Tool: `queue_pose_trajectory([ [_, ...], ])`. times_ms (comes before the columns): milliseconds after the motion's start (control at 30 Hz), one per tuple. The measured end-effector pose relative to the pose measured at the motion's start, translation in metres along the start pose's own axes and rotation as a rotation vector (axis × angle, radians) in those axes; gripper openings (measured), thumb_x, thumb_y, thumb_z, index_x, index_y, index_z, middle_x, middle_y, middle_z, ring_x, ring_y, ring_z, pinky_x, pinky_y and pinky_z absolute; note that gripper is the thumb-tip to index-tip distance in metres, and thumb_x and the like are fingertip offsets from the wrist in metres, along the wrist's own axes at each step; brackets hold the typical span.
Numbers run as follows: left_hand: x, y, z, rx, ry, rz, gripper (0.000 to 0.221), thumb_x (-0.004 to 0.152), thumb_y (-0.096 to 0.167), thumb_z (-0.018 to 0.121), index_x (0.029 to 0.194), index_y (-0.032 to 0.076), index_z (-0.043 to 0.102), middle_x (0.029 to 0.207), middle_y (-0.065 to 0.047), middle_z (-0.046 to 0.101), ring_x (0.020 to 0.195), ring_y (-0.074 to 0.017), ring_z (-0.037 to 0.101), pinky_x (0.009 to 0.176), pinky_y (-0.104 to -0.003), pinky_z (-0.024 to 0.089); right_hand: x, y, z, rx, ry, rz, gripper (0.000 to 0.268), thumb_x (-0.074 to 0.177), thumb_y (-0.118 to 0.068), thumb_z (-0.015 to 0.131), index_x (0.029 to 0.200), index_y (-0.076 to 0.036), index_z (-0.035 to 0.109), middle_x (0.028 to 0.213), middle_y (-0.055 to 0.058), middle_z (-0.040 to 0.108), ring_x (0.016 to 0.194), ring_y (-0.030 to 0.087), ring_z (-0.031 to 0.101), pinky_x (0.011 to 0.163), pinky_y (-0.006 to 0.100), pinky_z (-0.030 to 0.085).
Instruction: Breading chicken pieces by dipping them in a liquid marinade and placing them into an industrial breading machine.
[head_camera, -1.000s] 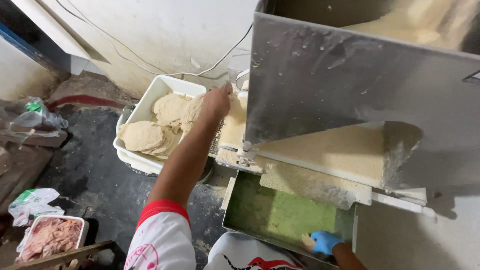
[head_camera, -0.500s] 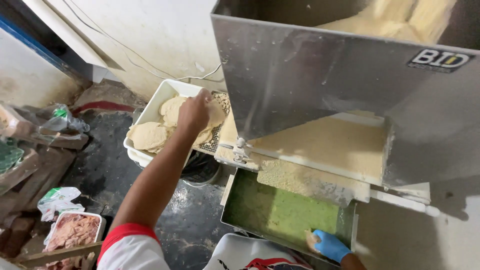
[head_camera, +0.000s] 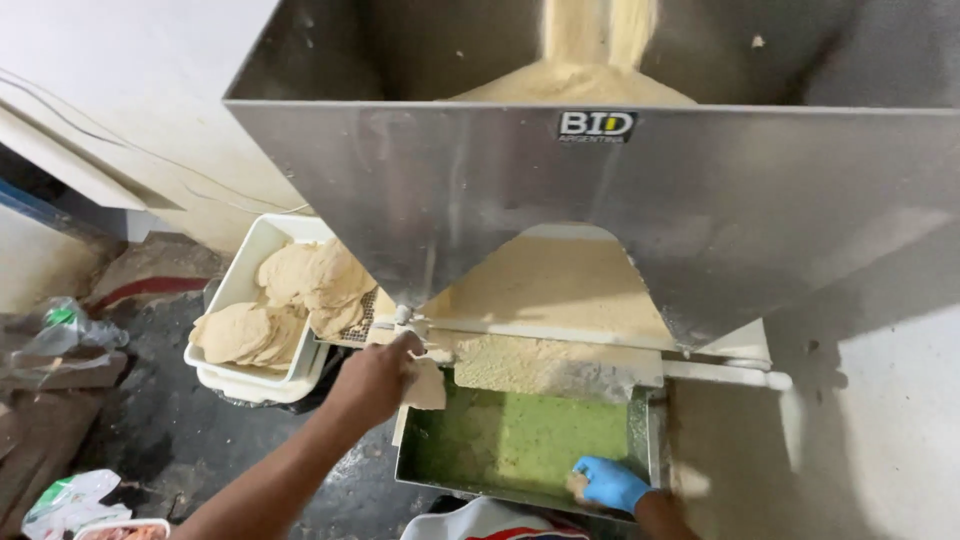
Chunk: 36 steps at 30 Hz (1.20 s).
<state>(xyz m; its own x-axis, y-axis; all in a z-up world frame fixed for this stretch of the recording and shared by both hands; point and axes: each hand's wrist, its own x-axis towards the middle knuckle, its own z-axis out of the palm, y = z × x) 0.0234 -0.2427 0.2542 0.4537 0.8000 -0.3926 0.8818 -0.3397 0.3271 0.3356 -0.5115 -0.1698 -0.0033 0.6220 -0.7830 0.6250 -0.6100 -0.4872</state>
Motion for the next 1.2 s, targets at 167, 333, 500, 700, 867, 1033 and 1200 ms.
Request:
queue_pose_trajectory([
  [167, 0.071, 0.063, 0.027, 0.058, -0.032, 0.277, 0.037, 0.106, 0.017, 0.062, 0.143, 0.018, 0.062, 0.095, -0.010, 0.081, 0.070, -0.0253, 0.078, 0.057, -0.042, 0.066, 0.019, 0.026, 0.007, 0.008, -0.051, -0.161, 0.064, 0.071, -0.034, 0.085, 0.132, -0.024, 0.069, 0.123, -0.005, 0.079, 0.105, 0.009, 0.073, 0.092, 0.024, 0.057],
  [333, 0.187, 0.101, 0.072, 0.105, 0.214, 0.620, 0.040, 0.104, 0.009, 0.053, 0.136, 0.024, 0.073, 0.111, -0.003, 0.080, 0.077, -0.0190, 0.077, 0.068, -0.036, 0.065, -0.009, -0.007, -0.005, -0.157, -0.020, 0.037, 0.026, 0.081, -0.038, 0.071, 0.105, -0.029, 0.070, 0.100, -0.002, 0.069, 0.089, 0.016, 0.063, 0.079, 0.031, 0.051],
  [500, 0.224, 0.101, 0.086, -0.237, 0.006, 0.381, 0.043, 0.109, 0.013, 0.043, 0.137, 0.025, 0.072, 0.152, -0.007, 0.063, 0.130, -0.0332, 0.063, 0.115, -0.045, 0.048, -0.024, -0.008, -0.006, -0.279, 0.047, 0.090, 0.030, 0.082, -0.038, 0.067, 0.067, -0.017, 0.051, 0.067, 0.011, 0.042, 0.065, 0.023, 0.038, 0.059, 0.041, 0.031],
  [700, 0.239, 0.046, 0.144, 0.066, 0.032, 0.406, 0.073, 0.089, -0.026, 0.043, 0.151, 0.009, 0.057, 0.160, -0.011, 0.052, 0.146, -0.0335, 0.049, 0.121, -0.043, 0.044, -0.042, -0.013, -0.005, -0.196, 0.115, 0.188, 0.051, 0.094, -0.057, 0.068, 0.081, -0.007, 0.065, 0.081, 0.017, 0.069, 0.076, 0.033, 0.068, 0.069, 0.046, 0.051],
  [867, 0.178, 0.005, 0.155, -0.127, 0.191, 0.589, 0.044, 0.096, 0.001, 0.056, 0.139, -0.002, 0.062, 0.142, -0.023, 0.065, 0.129, -0.0440, 0.062, 0.100, -0.056, 0.060, -0.053, -0.035, -0.005, -0.132, 0.100, 0.318, 0.043, 0.098, -0.045, 0.051, 0.086, -0.008, 0.070, 0.093, 0.015, 0.074, 0.086, 0.030, 0.071, 0.078, 0.044, 0.056],
  [1033, 0.122, -0.056, 0.157, -0.327, 0.096, 0.533, 0.043, 0.094, 0.004, 0.060, 0.136, 0.012, 0.068, 0.120, -0.014, 0.072, 0.090, -0.0336, 0.069, 0.075, -0.049, 0.056, -0.100, -0.069, -0.011, 0.266, 0.322, 0.224, 0.038, 0.092, -0.052, 0.069, 0.083, -0.015, 0.065, 0.086, 0.005, 0.069, 0.081, 0.017, 0.063, 0.077, 0.038, 0.051],
  [1200, 0.075, -0.101, 0.148, -0.440, -0.005, 0.434, 0.036, 0.094, 0.004, 0.064, 0.129, 0.013, 0.064, 0.118, -0.013, 0.074, 0.112, -0.0414, 0.072, 0.086, -0.058, 0.064, -0.083, -0.039, 0.016, 0.198, 0.539, 0.200, 0.051, 0.093, -0.040, 0.073, 0.135, -0.013, 0.066, 0.133, 0.019, 0.075, 0.129, 0.038, 0.068, 0.113, 0.052, 0.055],
])
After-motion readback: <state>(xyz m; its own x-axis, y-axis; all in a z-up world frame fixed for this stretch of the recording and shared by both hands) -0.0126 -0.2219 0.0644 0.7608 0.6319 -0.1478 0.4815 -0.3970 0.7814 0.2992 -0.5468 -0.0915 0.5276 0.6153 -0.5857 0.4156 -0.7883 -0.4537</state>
